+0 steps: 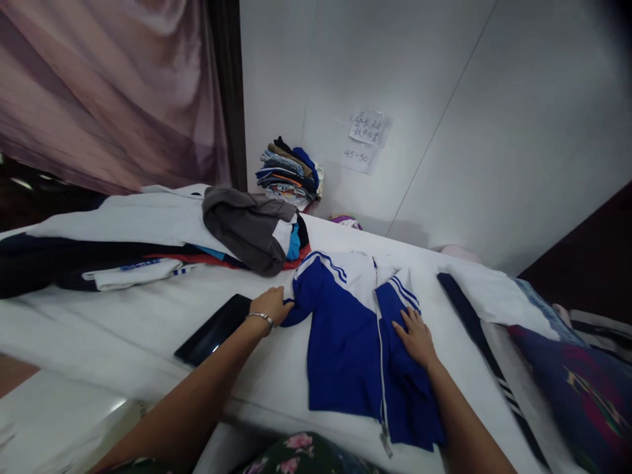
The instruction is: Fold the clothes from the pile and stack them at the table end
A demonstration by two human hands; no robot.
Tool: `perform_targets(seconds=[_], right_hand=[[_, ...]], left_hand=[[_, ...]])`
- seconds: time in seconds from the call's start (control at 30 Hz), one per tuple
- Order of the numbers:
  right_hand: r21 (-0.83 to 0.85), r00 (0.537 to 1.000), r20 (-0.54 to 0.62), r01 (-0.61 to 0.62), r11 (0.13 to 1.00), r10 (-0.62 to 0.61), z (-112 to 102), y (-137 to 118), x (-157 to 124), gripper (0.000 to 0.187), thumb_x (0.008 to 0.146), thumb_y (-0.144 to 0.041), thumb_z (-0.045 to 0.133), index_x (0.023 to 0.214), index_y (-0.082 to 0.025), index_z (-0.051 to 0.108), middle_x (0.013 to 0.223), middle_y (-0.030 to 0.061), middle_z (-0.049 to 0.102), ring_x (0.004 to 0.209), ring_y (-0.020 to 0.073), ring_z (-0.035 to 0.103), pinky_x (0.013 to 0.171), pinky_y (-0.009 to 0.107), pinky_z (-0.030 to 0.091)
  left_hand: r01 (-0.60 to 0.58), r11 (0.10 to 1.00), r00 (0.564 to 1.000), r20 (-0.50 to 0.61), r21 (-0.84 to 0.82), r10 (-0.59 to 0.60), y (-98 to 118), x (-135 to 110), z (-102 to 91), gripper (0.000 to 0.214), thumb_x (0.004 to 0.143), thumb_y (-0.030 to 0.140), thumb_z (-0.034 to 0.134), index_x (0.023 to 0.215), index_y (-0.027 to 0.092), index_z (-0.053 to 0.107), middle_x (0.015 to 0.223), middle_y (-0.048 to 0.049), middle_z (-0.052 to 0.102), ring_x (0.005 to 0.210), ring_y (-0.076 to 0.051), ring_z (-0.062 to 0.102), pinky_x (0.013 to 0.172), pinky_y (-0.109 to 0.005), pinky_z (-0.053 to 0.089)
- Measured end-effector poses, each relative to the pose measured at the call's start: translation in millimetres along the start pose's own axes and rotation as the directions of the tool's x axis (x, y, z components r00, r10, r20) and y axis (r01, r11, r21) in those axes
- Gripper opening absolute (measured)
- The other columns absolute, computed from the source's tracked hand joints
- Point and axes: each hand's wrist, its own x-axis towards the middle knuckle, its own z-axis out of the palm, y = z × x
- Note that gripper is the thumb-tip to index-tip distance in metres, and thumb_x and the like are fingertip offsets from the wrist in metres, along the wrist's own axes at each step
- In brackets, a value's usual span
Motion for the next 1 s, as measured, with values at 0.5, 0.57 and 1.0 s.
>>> perform_targets(seconds=[0.5,0.57,1.0], right_hand=[[0.012,1.000,-0.020,0.006,1.000,-0.005,3,2,1,0.059,0.090,-0.051,0.034,0.139,-0.018,0.042,0.153,0.0075,0.025,0.141,0.0272,0.016,0.110,0.050,0.024],[0.015,1.000,-0.019,0.001,1.000,-0.001,4,3,2,0.059,0.090,-0.051,0.035,0.139,-0.018,0.042,0.153,0.0073,0.025,0.141,0.0272,0.016,0.110,0.050,0.024],[0.209,0.991,0.125,0.014,0.978,-0.041,-11,20,18,0.056,0.083,-0.042,0.052,0.131,-0.013,0.052,0.146,0.0119,0.038,0.139,0.0254,0.026,0.114,0.042,0.023]], left_hand=[[-0.162,0.960,0.671,-0.739,-0.228,-0.062,-36,5,-91.7,0.021,0.081,0.031,0.053,0.098,0.022,0.062,0.103,-0.0062,0.062,0.099,-0.023,0.058,0.086,-0.032,0.045],[-0.237,0.935,0.620,-0.782,-0.265,-0.064,-41,17,-110.9,0.019,0.079,0.026,0.054,0.096,0.022,0.063,0.101,-0.0048,0.062,0.100,-0.021,0.057,0.090,-0.031,0.044],[-0.481,0.870,0.513,-0.840,-0.110,0.178,-53,75,-173.7,0.022,0.072,0.008,0.048,0.072,0.021,0.066,0.104,-0.0028,0.062,0.104,-0.020,0.053,0.097,-0.035,0.039]])
